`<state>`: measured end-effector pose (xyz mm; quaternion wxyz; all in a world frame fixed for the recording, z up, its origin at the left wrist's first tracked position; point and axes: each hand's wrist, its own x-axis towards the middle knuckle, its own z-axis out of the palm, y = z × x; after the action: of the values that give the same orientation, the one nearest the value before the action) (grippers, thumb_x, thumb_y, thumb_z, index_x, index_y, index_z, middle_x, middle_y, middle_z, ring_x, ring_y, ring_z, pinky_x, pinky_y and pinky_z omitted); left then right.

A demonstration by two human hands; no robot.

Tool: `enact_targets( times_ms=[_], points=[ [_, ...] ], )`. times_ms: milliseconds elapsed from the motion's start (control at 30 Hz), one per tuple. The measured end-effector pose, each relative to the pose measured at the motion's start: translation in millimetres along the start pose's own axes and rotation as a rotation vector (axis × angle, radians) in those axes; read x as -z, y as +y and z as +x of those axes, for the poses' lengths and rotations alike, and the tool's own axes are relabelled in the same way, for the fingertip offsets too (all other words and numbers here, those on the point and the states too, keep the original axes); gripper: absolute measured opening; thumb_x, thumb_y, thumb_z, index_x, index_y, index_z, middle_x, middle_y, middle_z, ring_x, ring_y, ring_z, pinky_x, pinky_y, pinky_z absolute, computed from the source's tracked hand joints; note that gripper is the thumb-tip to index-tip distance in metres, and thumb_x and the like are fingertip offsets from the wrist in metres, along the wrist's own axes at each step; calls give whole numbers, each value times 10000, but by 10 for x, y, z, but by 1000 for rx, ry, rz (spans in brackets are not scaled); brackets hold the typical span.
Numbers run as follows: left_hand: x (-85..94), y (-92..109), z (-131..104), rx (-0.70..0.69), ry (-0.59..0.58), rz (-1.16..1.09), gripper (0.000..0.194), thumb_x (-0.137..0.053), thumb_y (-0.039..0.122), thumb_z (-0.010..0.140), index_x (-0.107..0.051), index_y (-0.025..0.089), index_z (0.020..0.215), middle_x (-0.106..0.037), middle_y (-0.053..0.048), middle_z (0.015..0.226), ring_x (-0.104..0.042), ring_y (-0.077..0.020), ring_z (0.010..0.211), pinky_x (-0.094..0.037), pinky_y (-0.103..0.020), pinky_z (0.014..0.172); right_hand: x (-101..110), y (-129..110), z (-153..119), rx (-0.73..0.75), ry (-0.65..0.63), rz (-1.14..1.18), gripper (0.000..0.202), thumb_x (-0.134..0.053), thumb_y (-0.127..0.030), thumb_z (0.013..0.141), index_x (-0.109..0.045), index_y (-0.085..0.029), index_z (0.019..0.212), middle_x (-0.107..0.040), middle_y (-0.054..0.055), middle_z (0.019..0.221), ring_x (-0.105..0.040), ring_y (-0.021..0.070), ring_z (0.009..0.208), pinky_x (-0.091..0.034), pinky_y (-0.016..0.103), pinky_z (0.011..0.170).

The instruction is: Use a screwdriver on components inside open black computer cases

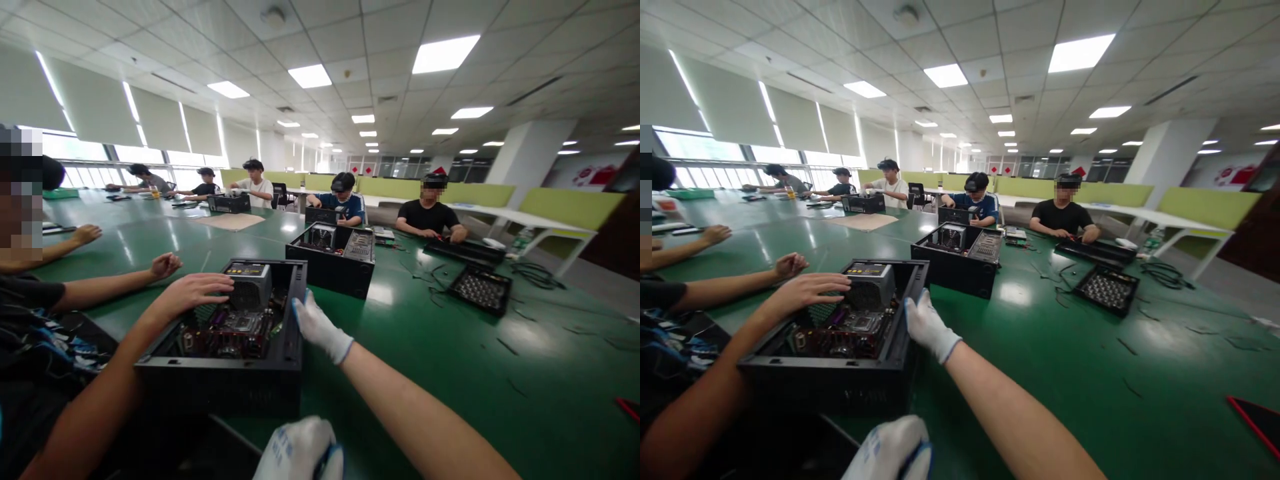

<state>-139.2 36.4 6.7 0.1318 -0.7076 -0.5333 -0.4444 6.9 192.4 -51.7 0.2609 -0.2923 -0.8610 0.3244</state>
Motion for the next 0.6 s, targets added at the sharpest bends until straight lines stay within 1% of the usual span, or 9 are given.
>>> enact_targets(
  times_ms=[67,100,133,233,333,400,467,533,600],
  points=[
    [-476,266,-519,-56,-42,-21,383,-458,499,1036,-704,268,855,-734,-50,769,-741,-199,708,-598,-280,571,-130,-61,300,-29,-49,-75,758,-229,-586,1072,-366,-83,1621,-438,184,1652,-381,313,1543,-265,499,1285],
    [-723,373,-790,-72,-32,-25,376,-435,472,1050,-699,257,889,-749,-55,783,-748,-198,690,-608,-280,568,-162,-68,408,-43,-77,-117,757,-227,-585,1072,-391,-79,1611,-454,182,1642,-402,302,1534,-290,475,1276],
    [-949,441,-1037,-44,80,11,403,-361,421,1085,-685,239,929,-763,-64,802,-755,-198,679,-618,-286,581,-170,-60,491,-55,-105,-161,764,-235,-591,1070,-411,-72,1602,-460,182,1638,-411,293,1530,-307,451,1270],
    [-1396,400,-1512,39,77,56,321,-379,387,1106,-648,217,1060,-775,-57,862,-772,-187,718,-631,-282,650,-37,55,650,-95,-142,-319,862,-363,-662,1022,-369,-46,1625,-359,203,1690,-327,306,1573,-287,410,1277],
    [-1503,222,-1630,87,5,55,243,-445,373,1087,-628,215,1107,-768,-63,909,-775,-195,771,-622,-288,678,303,286,787,-161,-86,-509,995,-564,-660,940,-262,-52,1667,-201,219,1743,-154,369,1619,-175,468,1311],
    [-1499,162,-1638,84,-51,43,195,-479,338,1066,-622,217,1121,-755,-54,902,-765,-191,760,-613,-288,680,588,477,885,-219,-31,-626,938,-618,-584,941,-287,-85,1663,-213,224,1740,-137,402,1615,-132,530,1309],
    [-1514,162,-1653,73,-47,51,174,-501,327,1048,-615,220,1126,-747,-48,893,-756,-191,745,-612,-295,682,861,667,970,-272,8,-716,821,-642,-519,961,-366,-141,1635,-281,218,1717,-241,410,1580,-184,578,1286],
    [-1559,188,-1684,69,8,89,186,-505,343,1043,-608,220,1138,-755,-66,927,-762,-208,781,-620,-318,711,1078,836,1038,-319,34,-785,649,-653,-472,984,-485,-200,1549,-422,174,1638,-429,375,1475,-333,622,1208],
    [-1612,210,-1711,79,37,126,192,-508,358,1038,-608,222,1127,-756,-79,948,-761,-218,792,-620,-333,721,1219,973,1105,-355,46,-836,514,-666,-436,993,-571,-212,1446,-539,130,1520,-566,320,1331,-474,590,1100]
  ],
)
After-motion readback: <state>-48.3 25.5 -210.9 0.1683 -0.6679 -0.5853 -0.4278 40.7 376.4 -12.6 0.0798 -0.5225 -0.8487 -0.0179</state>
